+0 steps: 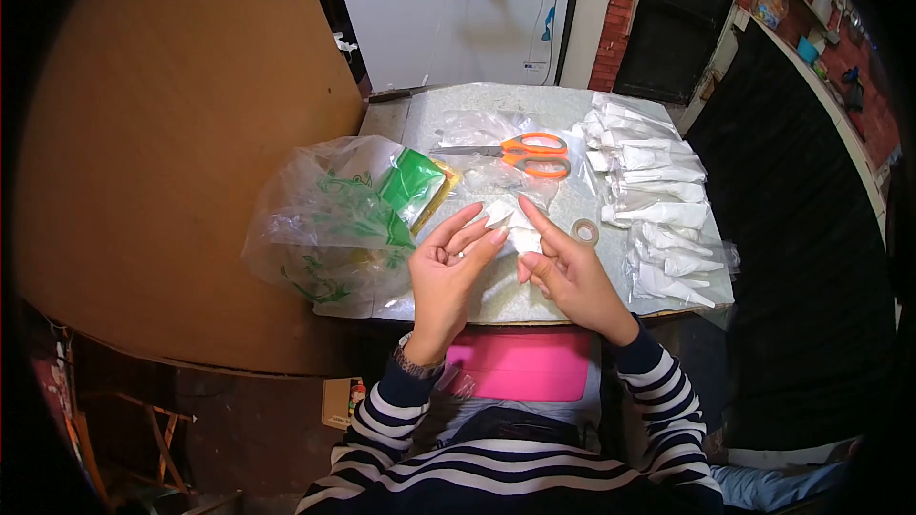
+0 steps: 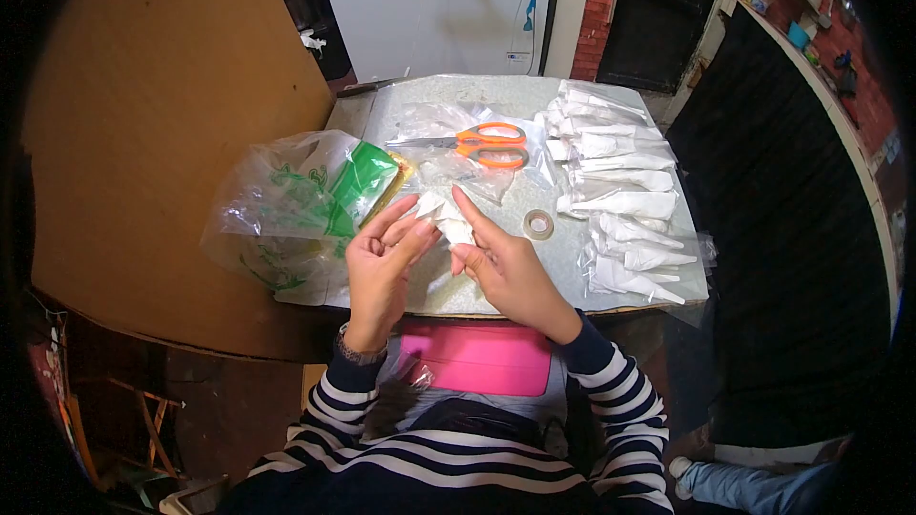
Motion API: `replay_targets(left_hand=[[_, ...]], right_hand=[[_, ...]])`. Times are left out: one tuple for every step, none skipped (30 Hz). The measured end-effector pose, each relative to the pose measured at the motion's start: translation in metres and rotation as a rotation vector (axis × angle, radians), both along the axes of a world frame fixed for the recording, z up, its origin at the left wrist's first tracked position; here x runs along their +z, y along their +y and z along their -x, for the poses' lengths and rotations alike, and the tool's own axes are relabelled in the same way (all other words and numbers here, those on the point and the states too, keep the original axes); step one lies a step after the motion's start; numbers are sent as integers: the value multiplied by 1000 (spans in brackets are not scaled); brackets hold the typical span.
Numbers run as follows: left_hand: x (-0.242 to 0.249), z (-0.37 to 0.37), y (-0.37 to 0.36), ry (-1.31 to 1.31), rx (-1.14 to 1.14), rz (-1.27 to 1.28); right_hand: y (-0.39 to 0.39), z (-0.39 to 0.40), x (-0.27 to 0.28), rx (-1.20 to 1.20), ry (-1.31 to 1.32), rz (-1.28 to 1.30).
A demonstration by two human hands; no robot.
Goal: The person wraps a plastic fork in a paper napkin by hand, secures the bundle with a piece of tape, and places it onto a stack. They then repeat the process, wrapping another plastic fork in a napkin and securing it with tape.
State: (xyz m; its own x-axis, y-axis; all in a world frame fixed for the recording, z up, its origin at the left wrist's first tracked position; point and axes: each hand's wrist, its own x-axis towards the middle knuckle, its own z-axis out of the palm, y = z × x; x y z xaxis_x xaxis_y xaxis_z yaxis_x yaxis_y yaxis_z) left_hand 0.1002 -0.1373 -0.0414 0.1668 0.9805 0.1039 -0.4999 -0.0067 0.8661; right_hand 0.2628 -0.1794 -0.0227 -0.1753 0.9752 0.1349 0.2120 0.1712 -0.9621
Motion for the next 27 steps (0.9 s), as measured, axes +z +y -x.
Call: replay_targets(left_hand=[[1,0,1,14,-3,5],[2,0,2,27,-6,11],[2,-1,3,55,5,6],[2,-2,5,83,16,0],[1,-2,6,111,27,-5],[0,-2,8,97,18,-2],[-1,-2,10,83,8,1],[-3,-1,11,69,-2,4],[-6,0,13,48,-20,-18],[-9,1,14,27,-36,-40],[-12,1,15,6,-53,-62],[-15,2,16,-10,-63,-68],[-17,2,18,-26,-72,-74],[-19,2,19,-41,-82,-80],[-21,3,20,-56,-98,-90],[-23,4,20,-70,-115,-101],[-24,4,21,-85,-131,-111],[-24,4,21,-94,-149,-107],[-24,4,21,-103,-167,-103],[-23,4,21,-112,-185,-99],[-21,4,19,-132,-174,-58],[-17,4,14,-153,-164,-18],[-14,4,10,-173,-154,23],[-12,3,5,-154,-94,24],[-11,2,0,-135,-33,25],[-11,1,-4,-116,27,26],[-11,-1,-7,-106,62,-12]], right_hand=[[0,0,-1,4,-17,-23],[0,1,-1,12,-32,-37],[-1,1,0,19,-47,-51],[-1,2,0,27,-62,-65],[-1,3,0,17,1,-44],[-1,4,-2,7,64,-23],[-1,4,-3,-3,127,-2],[0,3,-3,18,165,19],[0,2,-4,38,203,41],[1,0,-4,58,241,64],[1,-1,-4,87,254,78],[1,-2,-5,116,268,92],[2,-3,-5,146,281,107],[2,-3,-3,154,294,123],[1,-3,0,161,307,138],[1,-3,1,169,321,153],[1,-4,0,184,342,162],[2,-5,-2,198,363,171],[2,-5,-3,212,384,181],[2,-5,-2,210,385,183],[2,-5,-2,207,385,185],[3,-6,-2,204,386,187],[3,-6,-3,184,377,173],[2,-6,-4,164,369,160],[2,-6,-5,144,361,146],[2,-6,-5,137,356,132],[3,-5,-6,130,351,119]])
